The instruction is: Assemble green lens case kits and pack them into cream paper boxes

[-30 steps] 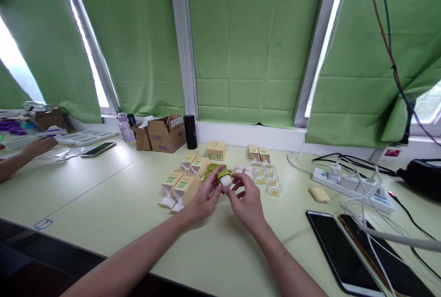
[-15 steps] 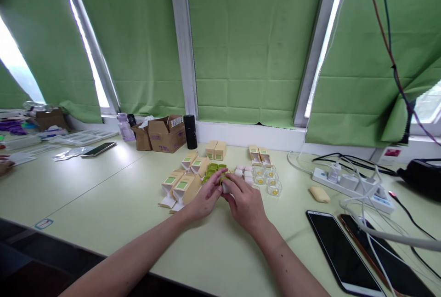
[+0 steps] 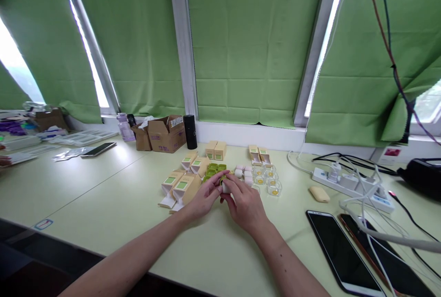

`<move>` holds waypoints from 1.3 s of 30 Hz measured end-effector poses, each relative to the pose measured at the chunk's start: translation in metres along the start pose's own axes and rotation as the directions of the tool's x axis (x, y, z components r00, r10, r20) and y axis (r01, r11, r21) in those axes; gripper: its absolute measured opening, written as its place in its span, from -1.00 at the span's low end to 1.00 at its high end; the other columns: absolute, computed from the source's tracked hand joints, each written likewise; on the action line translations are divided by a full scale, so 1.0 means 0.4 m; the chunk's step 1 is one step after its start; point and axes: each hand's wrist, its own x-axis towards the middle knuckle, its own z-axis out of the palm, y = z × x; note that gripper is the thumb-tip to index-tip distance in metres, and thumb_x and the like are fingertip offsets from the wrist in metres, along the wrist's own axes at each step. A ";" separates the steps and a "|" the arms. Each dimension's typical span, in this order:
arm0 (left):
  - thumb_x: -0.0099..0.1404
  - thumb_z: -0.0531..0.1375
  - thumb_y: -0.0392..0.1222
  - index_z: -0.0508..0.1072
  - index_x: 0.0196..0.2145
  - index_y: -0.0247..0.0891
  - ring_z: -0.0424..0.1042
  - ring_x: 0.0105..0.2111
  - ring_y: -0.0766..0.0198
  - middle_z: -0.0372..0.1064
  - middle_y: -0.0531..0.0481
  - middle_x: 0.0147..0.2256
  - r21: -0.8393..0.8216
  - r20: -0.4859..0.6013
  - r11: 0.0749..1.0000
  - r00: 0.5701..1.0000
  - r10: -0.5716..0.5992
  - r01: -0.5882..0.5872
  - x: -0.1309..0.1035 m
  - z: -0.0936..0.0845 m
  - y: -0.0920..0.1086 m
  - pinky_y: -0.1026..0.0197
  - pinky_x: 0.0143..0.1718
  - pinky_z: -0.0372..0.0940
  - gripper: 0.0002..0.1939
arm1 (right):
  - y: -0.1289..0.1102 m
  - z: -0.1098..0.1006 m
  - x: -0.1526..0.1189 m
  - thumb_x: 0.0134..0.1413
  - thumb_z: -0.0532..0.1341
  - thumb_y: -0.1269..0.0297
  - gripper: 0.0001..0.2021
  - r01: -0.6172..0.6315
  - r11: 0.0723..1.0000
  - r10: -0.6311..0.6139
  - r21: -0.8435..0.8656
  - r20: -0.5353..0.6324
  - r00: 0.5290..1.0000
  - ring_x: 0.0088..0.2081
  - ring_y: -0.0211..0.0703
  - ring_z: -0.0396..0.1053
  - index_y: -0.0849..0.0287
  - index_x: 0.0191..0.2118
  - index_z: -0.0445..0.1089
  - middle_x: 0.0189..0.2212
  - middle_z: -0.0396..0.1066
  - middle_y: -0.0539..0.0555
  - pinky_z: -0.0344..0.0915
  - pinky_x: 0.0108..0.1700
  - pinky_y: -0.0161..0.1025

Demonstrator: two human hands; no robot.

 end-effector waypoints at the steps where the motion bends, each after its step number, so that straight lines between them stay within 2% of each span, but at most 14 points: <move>1: 0.44 0.26 0.18 0.25 0.40 -0.23 0.33 -0.32 0.31 0.42 -0.17 -0.06 -0.011 0.001 1.000 1.000 0.001 -0.001 0.001 0.001 0.000 0.19 -0.25 0.34 -0.27 | 0.001 0.000 -0.001 0.37 0.18 0.41 -0.59 0.006 1.000 -0.006 0.000 -0.002 1.000 0.15 0.10 0.55 0.12 0.28 0.33 0.19 0.51 0.29 0.61 0.04 0.01; 4: 0.42 0.28 0.18 0.26 0.39 -0.23 0.35 -0.30 0.30 0.42 -0.19 -0.04 -0.048 0.004 0.999 1.000 0.013 -0.013 0.004 0.004 0.000 0.19 -0.23 0.36 -0.26 | 0.002 0.004 -0.002 0.36 0.14 0.46 -0.58 0.017 1.000 -0.018 -0.024 -0.026 1.000 0.13 0.10 0.57 0.12 0.28 0.33 0.17 0.53 0.29 0.62 0.02 0.02; 10: 0.42 0.29 0.14 0.31 0.34 -0.19 0.44 -0.10 0.16 0.41 -0.25 0.07 -0.078 -0.034 0.995 0.998 0.059 -0.061 0.002 0.012 0.003 0.14 -0.10 0.41 -0.34 | -0.003 0.008 0.001 0.31 0.14 0.52 -0.53 0.042 0.997 -0.046 -0.063 -0.051 0.998 0.13 0.12 0.56 0.15 0.28 0.35 0.17 0.52 0.30 0.61 0.04 0.03; 16: 0.42 0.30 0.12 0.31 0.37 -0.19 0.44 -0.20 0.23 0.44 -0.23 0.06 -0.080 -0.002 0.997 1.000 0.024 -0.024 -0.001 0.009 -0.006 0.17 -0.17 0.40 -0.32 | 0.000 0.007 0.001 0.36 0.12 0.49 -0.53 0.014 0.999 -0.015 -0.029 -0.044 0.999 0.15 0.09 0.55 0.10 0.32 0.31 0.17 0.52 0.27 0.61 0.07 0.03; 19: 0.36 0.37 0.09 0.28 0.40 -0.19 0.47 -0.02 0.10 0.42 -0.28 0.13 -0.070 0.011 0.997 0.999 0.041 -0.040 -0.001 0.013 -0.007 0.08 -0.01 0.42 -0.24 | 0.000 0.013 -0.003 0.33 0.10 0.51 -0.48 -0.013 1.000 0.013 -0.010 -0.044 0.999 0.17 0.09 0.53 0.09 0.35 0.30 0.17 0.51 0.26 0.59 0.11 0.05; 22: 0.36 0.38 0.10 0.31 0.38 -0.22 0.40 0.16 -0.03 0.41 -0.30 0.16 -0.038 -0.027 0.998 0.999 0.044 -0.045 0.000 0.020 -0.003 -0.02 0.18 0.36 -0.24 | -0.003 0.017 -0.005 0.34 0.11 0.49 -0.48 -0.023 1.000 0.023 0.006 -0.049 0.999 0.16 0.10 0.53 0.09 0.36 0.28 0.16 0.52 0.26 0.60 0.10 0.06; 27: 0.40 0.33 0.13 0.30 0.38 -0.24 0.46 0.04 0.04 0.45 -0.26 0.09 -0.049 -0.048 0.999 0.999 -0.018 0.015 0.000 0.024 -0.001 -0.03 0.11 0.40 -0.27 | -0.006 0.019 -0.005 0.35 0.11 0.47 -0.51 -0.020 1.000 0.021 0.016 -0.050 0.999 0.17 0.12 0.52 0.13 0.34 0.28 0.14 0.52 0.30 0.61 0.07 0.06; 34: 0.40 0.32 0.17 0.33 0.35 -0.24 0.46 -0.04 0.10 0.47 -0.22 0.00 -0.016 -0.061 1.000 0.998 -0.014 0.013 -0.002 0.020 0.000 0.02 0.05 0.42 -0.28 | -0.004 0.025 -0.004 0.36 0.09 0.49 -0.51 -0.027 1.000 0.027 0.004 -0.077 0.997 0.15 0.10 0.55 0.10 0.34 0.33 0.15 0.53 0.28 0.60 0.10 0.06; 39: 0.38 0.34 0.16 0.32 0.36 -0.26 0.45 -0.02 0.09 0.46 -0.24 0.02 -0.050 -0.067 0.999 0.998 -0.017 0.014 -0.002 0.022 0.006 0.04 0.03 0.42 -0.25 | -0.009 0.018 0.000 0.37 0.10 0.46 -0.49 -0.035 0.999 0.037 0.036 -0.065 0.997 0.16 0.11 0.53 0.07 0.36 0.28 0.16 0.52 0.28 0.58 0.12 0.08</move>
